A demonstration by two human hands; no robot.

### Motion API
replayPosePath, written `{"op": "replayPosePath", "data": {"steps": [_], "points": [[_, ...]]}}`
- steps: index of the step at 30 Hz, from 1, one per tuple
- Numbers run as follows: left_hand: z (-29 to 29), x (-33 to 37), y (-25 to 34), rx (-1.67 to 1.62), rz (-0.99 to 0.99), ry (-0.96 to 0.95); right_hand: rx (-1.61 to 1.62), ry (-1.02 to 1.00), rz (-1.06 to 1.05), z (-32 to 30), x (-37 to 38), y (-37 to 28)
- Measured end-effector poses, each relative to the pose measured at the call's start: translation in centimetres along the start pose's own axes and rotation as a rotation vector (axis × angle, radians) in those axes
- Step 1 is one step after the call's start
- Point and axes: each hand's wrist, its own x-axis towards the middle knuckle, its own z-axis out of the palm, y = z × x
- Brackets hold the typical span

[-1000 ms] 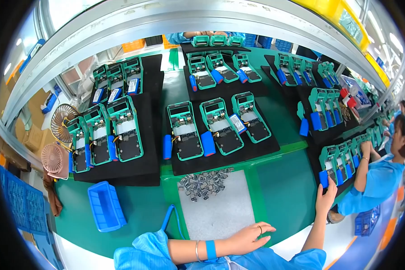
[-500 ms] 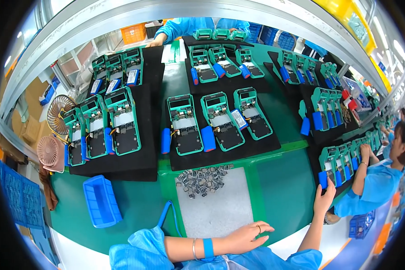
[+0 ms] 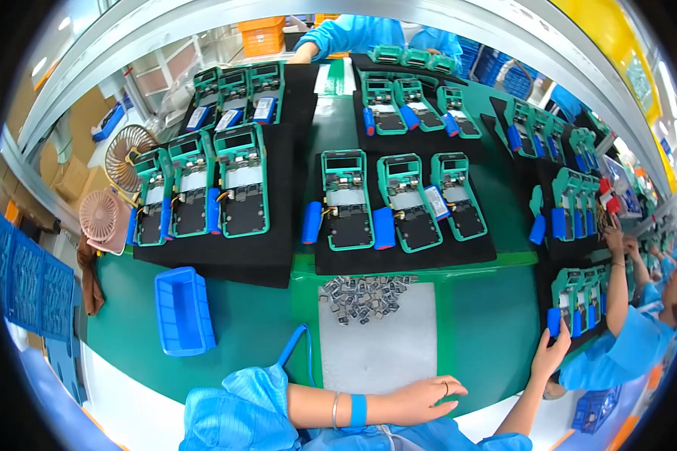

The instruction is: The person assembles electronic devices by hand, placing internal components and batteries into plastic electronic device housings on an assembly line.

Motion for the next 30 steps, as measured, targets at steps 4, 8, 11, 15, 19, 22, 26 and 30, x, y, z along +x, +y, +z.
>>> {"op": "replayPosePath", "data": {"steps": [4,8,11,15,19,22,26,30], "points": [[-0.2,-0.1,0.4,-0.024,-0.047,-0.033,-0.003,-0.017,0.014,0.1,0.1,-0.3],[0.0,0.0,-0.3,-0.007,-0.009,-0.022,0.006,-0.023,0.021,0.2,0.1,-0.4],[0.1,0.0,-0.3,-0.002,-0.003,-0.017,0.004,-0.013,0.015,0.2,0.1,-0.4],[0.1,0.0,-0.4,0.003,-0.002,-0.015,0.011,-0.015,0.005,0.2,0.2,-0.4],[0.1,0.1,-0.6,-0.008,-0.021,-0.032,-0.004,-0.009,-0.008,0.2,0.1,-0.2],[0.2,0.1,-0.5,-0.005,-0.017,-0.025,-0.010,-0.015,-0.001,0.1,0.2,-0.2],[0.3,0.1,-0.8,0.005,-0.027,-0.013,-0.013,-0.012,0.000,0.2,0.1,-0.3],[0.2,0.0,-0.7,-0.007,-0.036,-0.018,0.005,-0.018,0.006,0.2,0.1,-0.5]]}}
